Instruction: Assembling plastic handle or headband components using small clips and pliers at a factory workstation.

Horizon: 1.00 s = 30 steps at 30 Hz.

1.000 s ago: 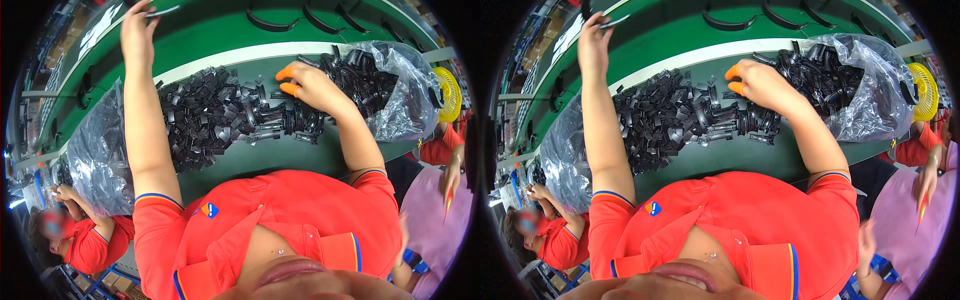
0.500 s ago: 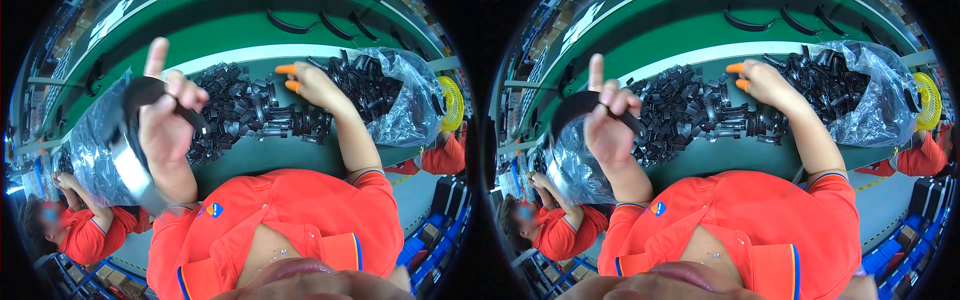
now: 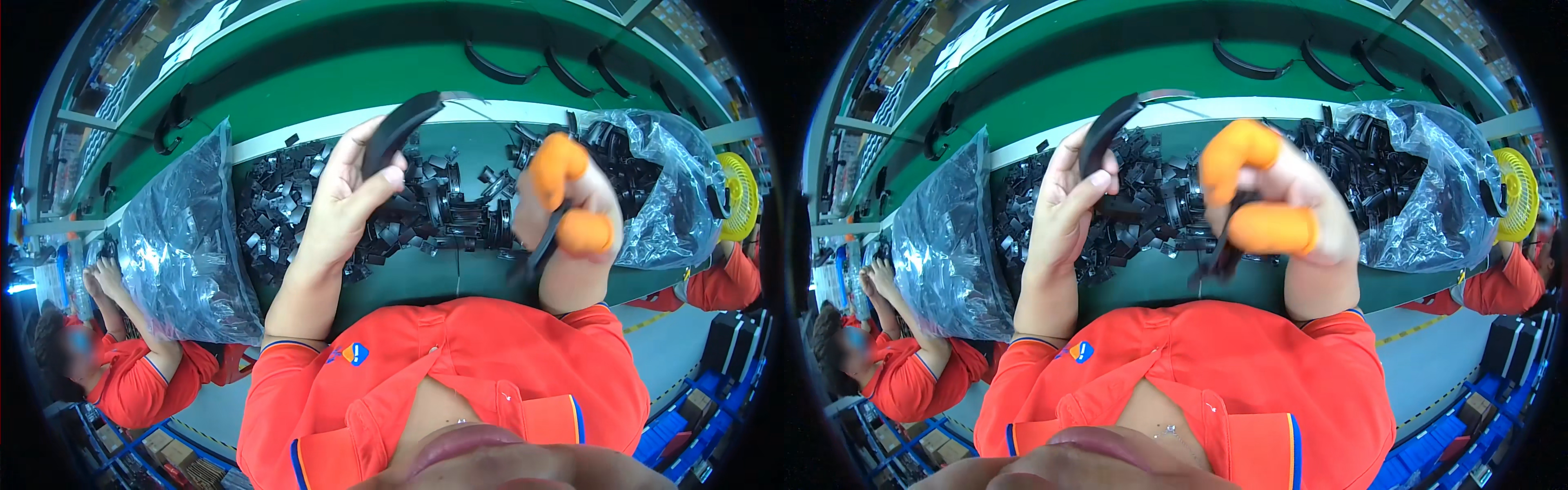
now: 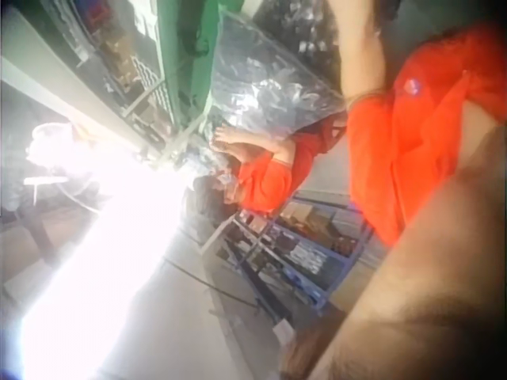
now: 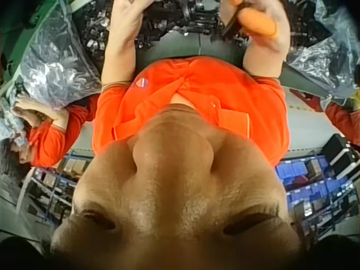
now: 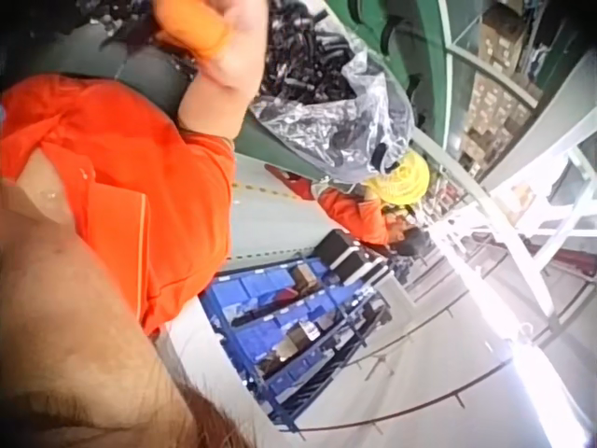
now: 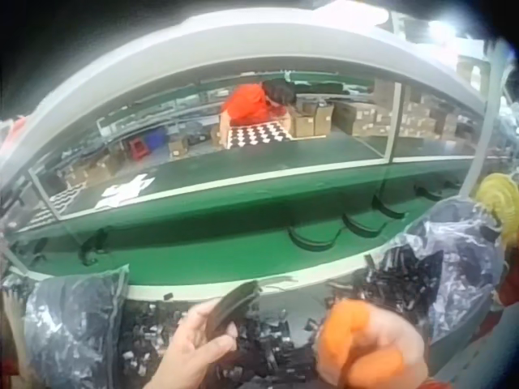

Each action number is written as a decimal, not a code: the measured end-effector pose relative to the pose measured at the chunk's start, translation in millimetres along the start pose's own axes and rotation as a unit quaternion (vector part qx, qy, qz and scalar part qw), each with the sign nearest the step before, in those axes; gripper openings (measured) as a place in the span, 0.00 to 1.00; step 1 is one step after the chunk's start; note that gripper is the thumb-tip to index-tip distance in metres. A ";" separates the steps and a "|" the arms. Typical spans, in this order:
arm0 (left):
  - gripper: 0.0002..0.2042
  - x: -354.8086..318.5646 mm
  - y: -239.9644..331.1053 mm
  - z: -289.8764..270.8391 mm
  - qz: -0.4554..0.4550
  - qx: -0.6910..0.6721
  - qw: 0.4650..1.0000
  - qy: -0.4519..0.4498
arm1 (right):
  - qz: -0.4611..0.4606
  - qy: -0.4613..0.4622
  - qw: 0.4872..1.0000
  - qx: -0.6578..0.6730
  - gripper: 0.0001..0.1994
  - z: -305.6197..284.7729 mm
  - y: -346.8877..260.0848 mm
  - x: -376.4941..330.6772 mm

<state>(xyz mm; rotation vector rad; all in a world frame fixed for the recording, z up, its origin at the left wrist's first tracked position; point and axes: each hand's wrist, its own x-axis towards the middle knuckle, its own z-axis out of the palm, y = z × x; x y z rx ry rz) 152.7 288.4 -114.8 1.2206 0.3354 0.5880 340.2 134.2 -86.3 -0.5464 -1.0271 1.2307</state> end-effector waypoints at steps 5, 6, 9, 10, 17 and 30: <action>0.21 -5.2 -2.8 8.9 -0.015 -0.075 0.996 -0.044 | 0.216 0.083 0.971 -0.058 0.12 18.3 13.9 26.7; 0.21 -3.9 -2.9 7.8 -0.016 -0.073 0.996 -0.044 | 0.202 0.085 0.976 -0.006 0.11 13.6 20.7 27.5; 0.22 -4.1 -2.2 3.0 0.070 -0.091 0.992 -0.056 | 0.172 0.107 0.976 0.083 0.11 9.3 26.4 28.1; 0.22 -3.2 -0.8 1.8 0.069 -0.091 0.992 -0.055 | 0.153 0.130 0.977 0.068 0.11 9.6 26.1 28.3; 0.20 -6.5 -3.2 10.6 -0.008 -0.118 0.993 0.005 | 0.115 0.159 0.980 -0.030 0.12 4.1 27.8 29.3; 0.22 -4.6 -7.8 17.2 -0.078 -0.155 0.985 0.003 | 0.028 0.192 0.978 -0.077 0.12 9.2 44.5 33.5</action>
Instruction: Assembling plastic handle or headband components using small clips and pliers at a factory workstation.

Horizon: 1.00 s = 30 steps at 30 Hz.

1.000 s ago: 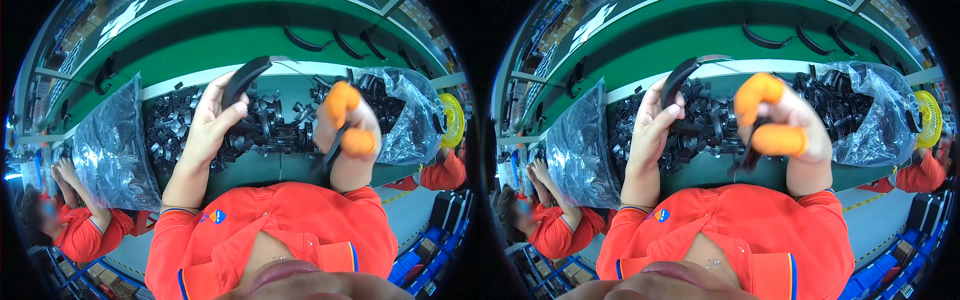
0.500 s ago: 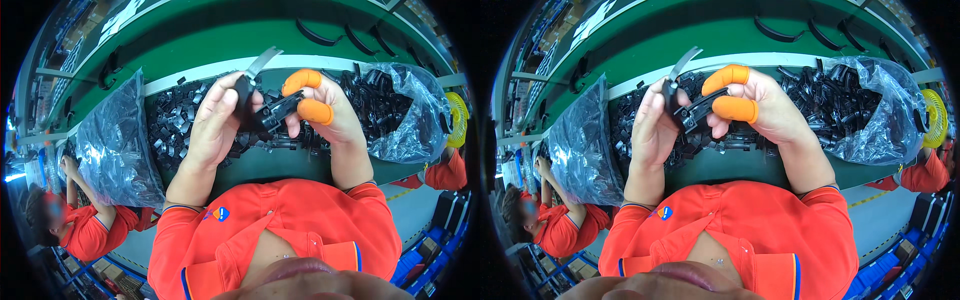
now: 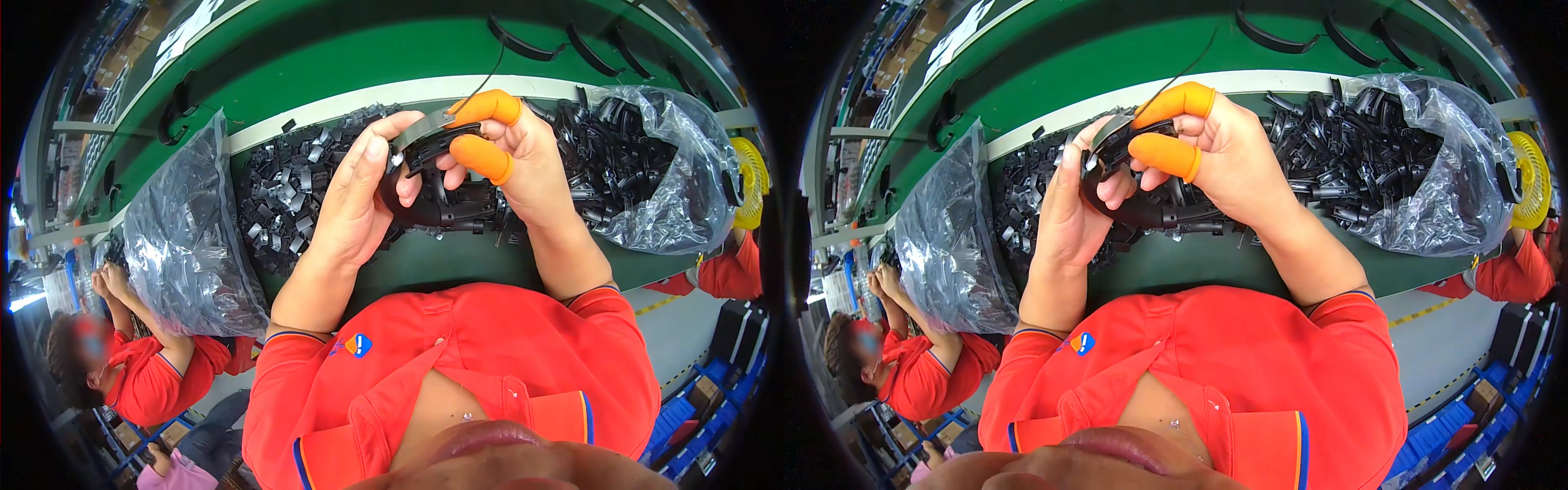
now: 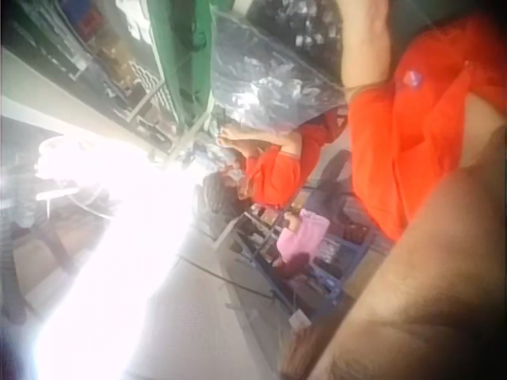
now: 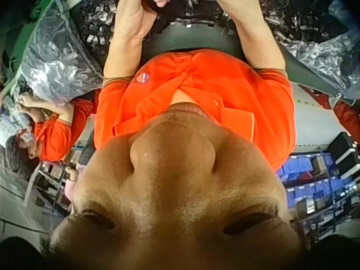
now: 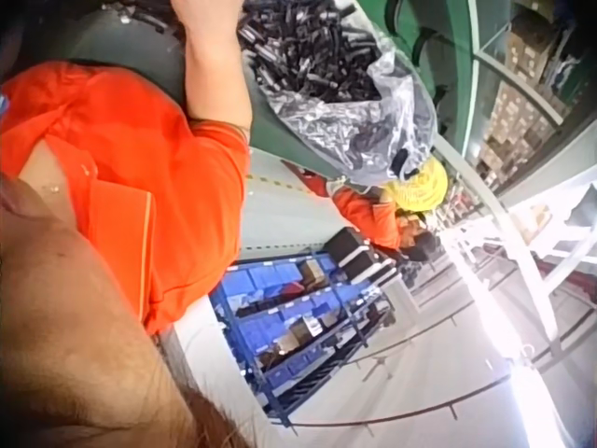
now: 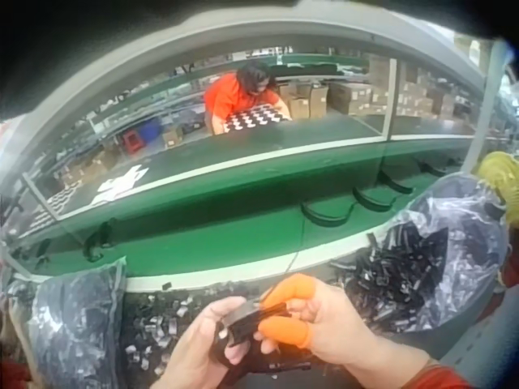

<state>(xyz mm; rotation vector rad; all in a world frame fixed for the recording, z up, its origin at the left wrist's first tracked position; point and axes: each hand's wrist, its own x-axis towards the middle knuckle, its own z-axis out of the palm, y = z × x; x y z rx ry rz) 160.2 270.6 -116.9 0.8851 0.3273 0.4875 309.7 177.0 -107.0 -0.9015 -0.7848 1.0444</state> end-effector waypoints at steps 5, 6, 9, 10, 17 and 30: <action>0.23 0.1 0.5 -1.1 0.003 0.055 0.998 -0.005 | -0.034 0.023 0.999 -0.010 0.13 2.7 3.1 -0.4; 0.23 -0.2 0.9 -0.9 0.005 0.059 0.998 -0.004 | -0.031 0.020 0.999 -0.022 0.13 2.6 2.0 -0.9; 0.21 -0.2 0.7 -0.4 0.013 0.074 0.997 -0.001 | -0.031 0.022 0.999 -0.037 0.14 3.9 2.8 -0.7; 0.20 -0.1 0.5 -0.2 0.021 0.084 0.996 0.001 | -0.035 0.026 0.998 -0.039 0.14 4.3 3.3 -0.6; 0.19 -1.8 2.9 -5.4 0.005 0.078 0.997 0.003 | -0.017 0.016 0.996 -0.091 0.14 -7.9 1.0 2.8; 0.17 -2.2 4.0 -8.2 0.012 0.021 1.000 0.009 | -0.237 0.055 0.872 -0.424 0.09 -9.7 1.4 -0.2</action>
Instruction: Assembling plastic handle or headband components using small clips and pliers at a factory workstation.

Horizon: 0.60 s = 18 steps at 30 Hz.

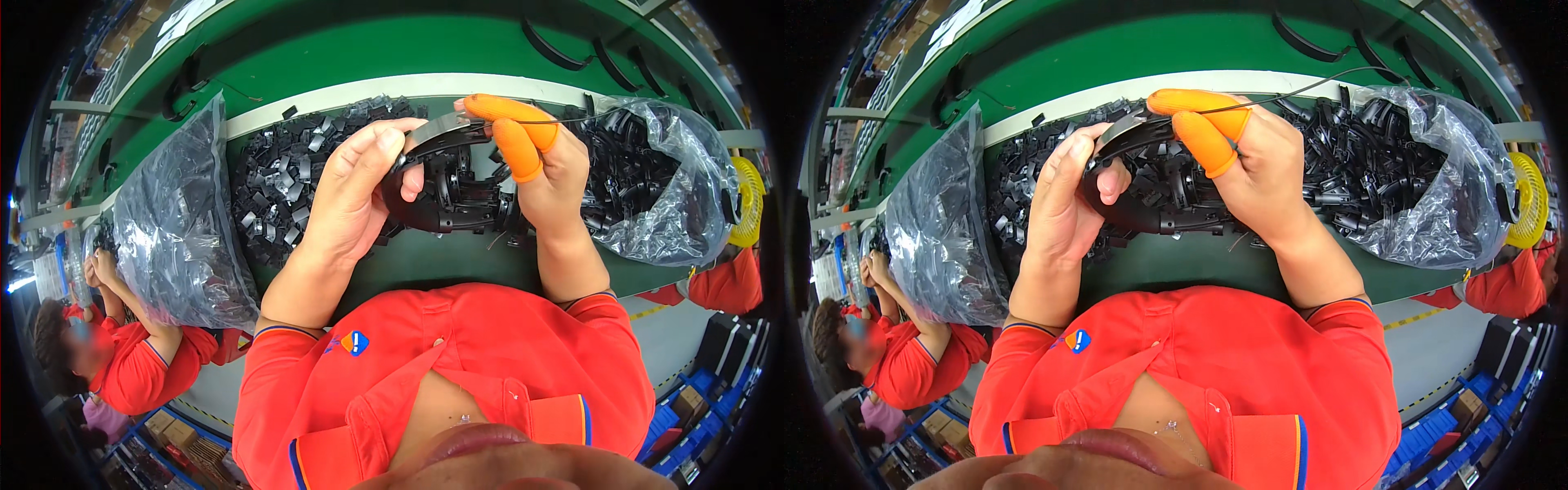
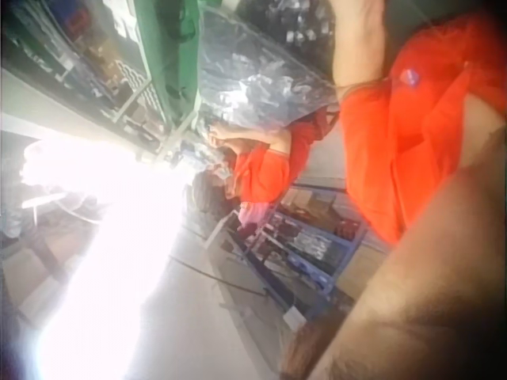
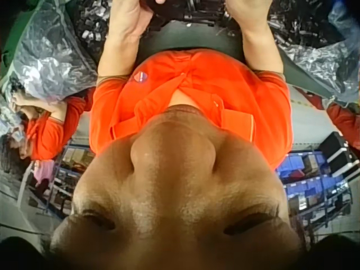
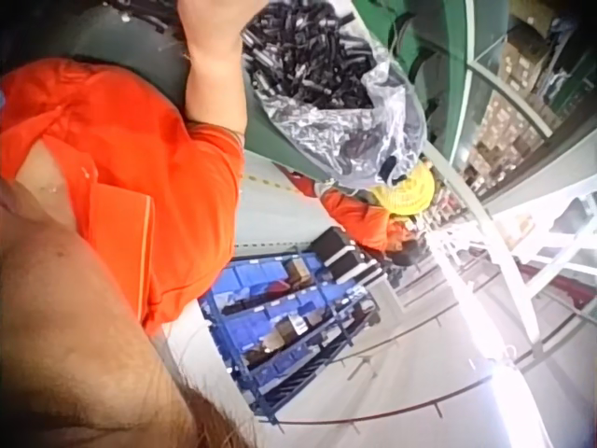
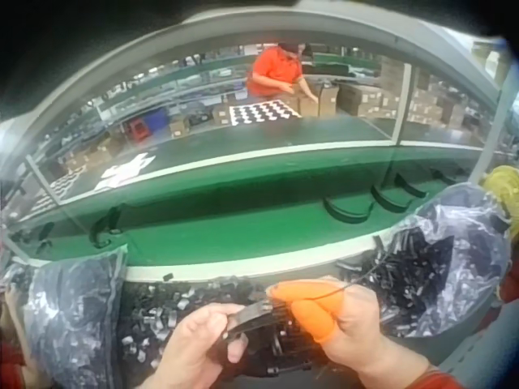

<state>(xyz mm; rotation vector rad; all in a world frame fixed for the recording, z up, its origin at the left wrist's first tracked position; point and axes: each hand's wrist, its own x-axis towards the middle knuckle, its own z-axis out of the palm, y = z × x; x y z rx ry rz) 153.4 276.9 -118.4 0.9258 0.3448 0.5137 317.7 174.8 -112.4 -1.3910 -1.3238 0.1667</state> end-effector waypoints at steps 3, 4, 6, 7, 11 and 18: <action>0.16 -0.3 1.0 0.1 -0.008 0.002 1.000 -0.005 | 0.014 -0.008 1.000 -0.017 0.08 -2.5 -0.8 2.8; 0.15 -0.5 1.3 -0.1 -0.020 0.003 1.000 -0.008 | 0.024 -0.018 0.999 -0.026 0.08 -3.5 -1.3 3.9; 0.15 0.2 1.9 0.0 -0.017 0.004 1.000 -0.014 | 0.046 -0.008 0.999 -0.003 0.08 1.0 3.7 3.3; 0.14 0.8 1.9 0.6 -0.015 0.007 1.000 -0.019 | 0.068 0.002 0.997 0.023 0.08 3.0 4.9 3.4; 0.14 -1.6 -1.8 2.2 0.029 0.021 0.999 -0.003 | 0.093 -0.016 0.995 0.033 0.10 3.8 -5.5 5.8; 0.13 4.6 -13.4 -1.2 0.163 0.089 0.982 -0.034 | 0.265 -0.049 0.840 0.472 0.22 7.8 -4.5 -3.3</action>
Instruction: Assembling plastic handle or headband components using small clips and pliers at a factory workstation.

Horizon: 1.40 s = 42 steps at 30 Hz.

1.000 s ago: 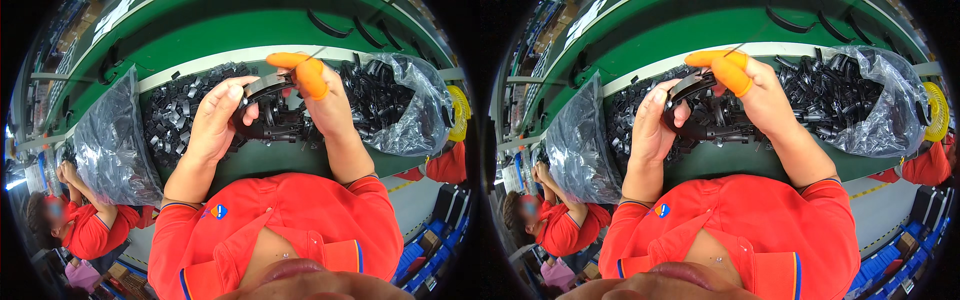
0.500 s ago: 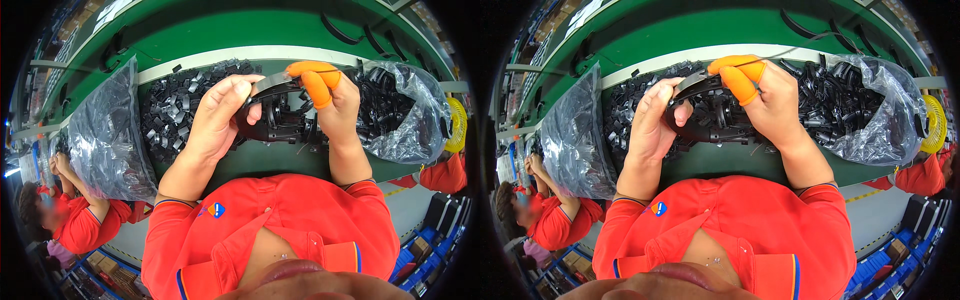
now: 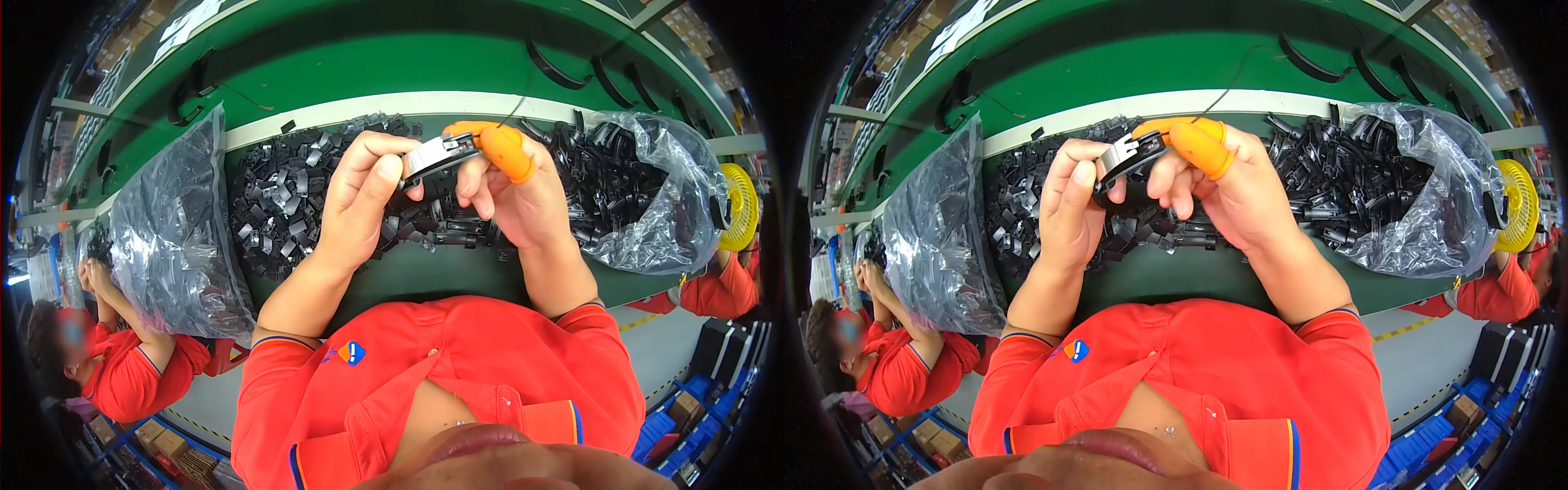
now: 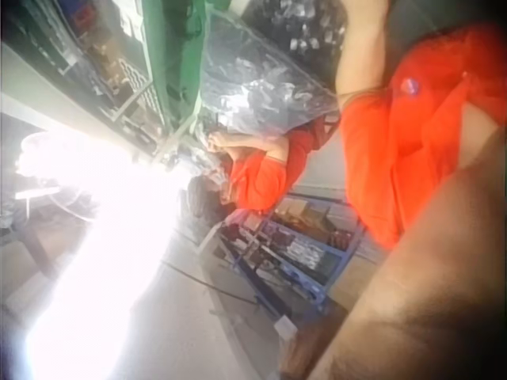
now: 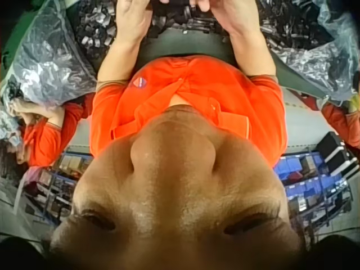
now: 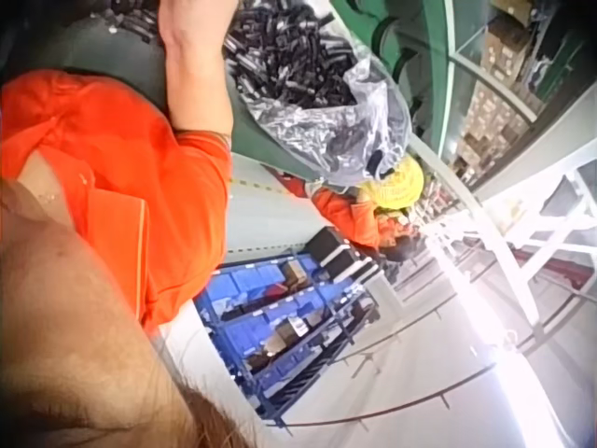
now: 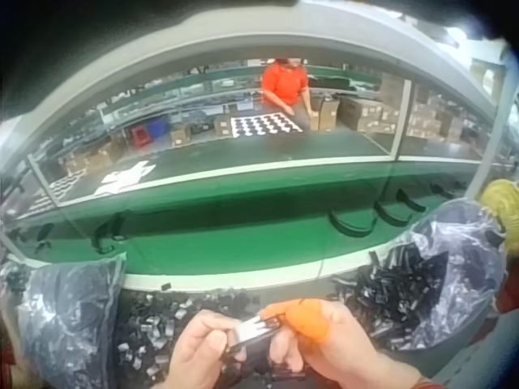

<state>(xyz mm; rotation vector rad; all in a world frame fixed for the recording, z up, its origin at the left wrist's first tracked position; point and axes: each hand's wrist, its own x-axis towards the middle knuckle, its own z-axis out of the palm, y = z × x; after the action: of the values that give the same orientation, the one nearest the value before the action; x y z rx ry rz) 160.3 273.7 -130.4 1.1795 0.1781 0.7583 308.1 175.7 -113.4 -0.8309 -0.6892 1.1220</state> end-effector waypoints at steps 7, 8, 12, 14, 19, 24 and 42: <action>0.14 0.0 2.8 -5.2 -0.034 0.083 0.994 -0.060 | -0.001 -0.033 0.999 0.013 0.24 10.6 5.5 -6.7; 0.14 0.2 3.9 -4.1 -0.035 0.082 0.994 -0.059 | 0.001 -0.033 0.999 0.013 0.24 10.6 5.8 -7.2; 0.12 -0.9 0.9 -2.8 -0.017 0.106 0.993 -0.045 | 0.016 -0.012 1.000 -0.019 0.24 11.9 6.6 -6.8; 0.11 -3.0 -5.4 -4.6 -0.008 0.145 0.989 -0.035 | 0.031 0.007 0.999 -0.030 0.23 11.7 8.6 -7.5; 0.09 -4.3 -4.6 -4.6 0.014 0.299 0.953 -0.038 | -0.018 0.040 0.955 -0.295 0.09 22.2 3.4 -9.9; 0.20 -3.6 5.7 1.8 0.082 0.408 0.894 -0.165 | -0.027 0.062 0.959 -0.274 0.08 14.9 -3.1 -5.1; 0.17 3.8 17.2 -16.0 -0.161 0.023 0.944 -0.286 | 0.056 0.004 0.994 -0.092 0.12 5.4 -3.1 -4.1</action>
<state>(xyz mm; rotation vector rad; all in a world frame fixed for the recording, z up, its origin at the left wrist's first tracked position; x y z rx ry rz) 147.5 291.2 -120.6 1.3274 -0.0979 0.1077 304.0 172.4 -108.2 -1.0407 -0.7539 1.1672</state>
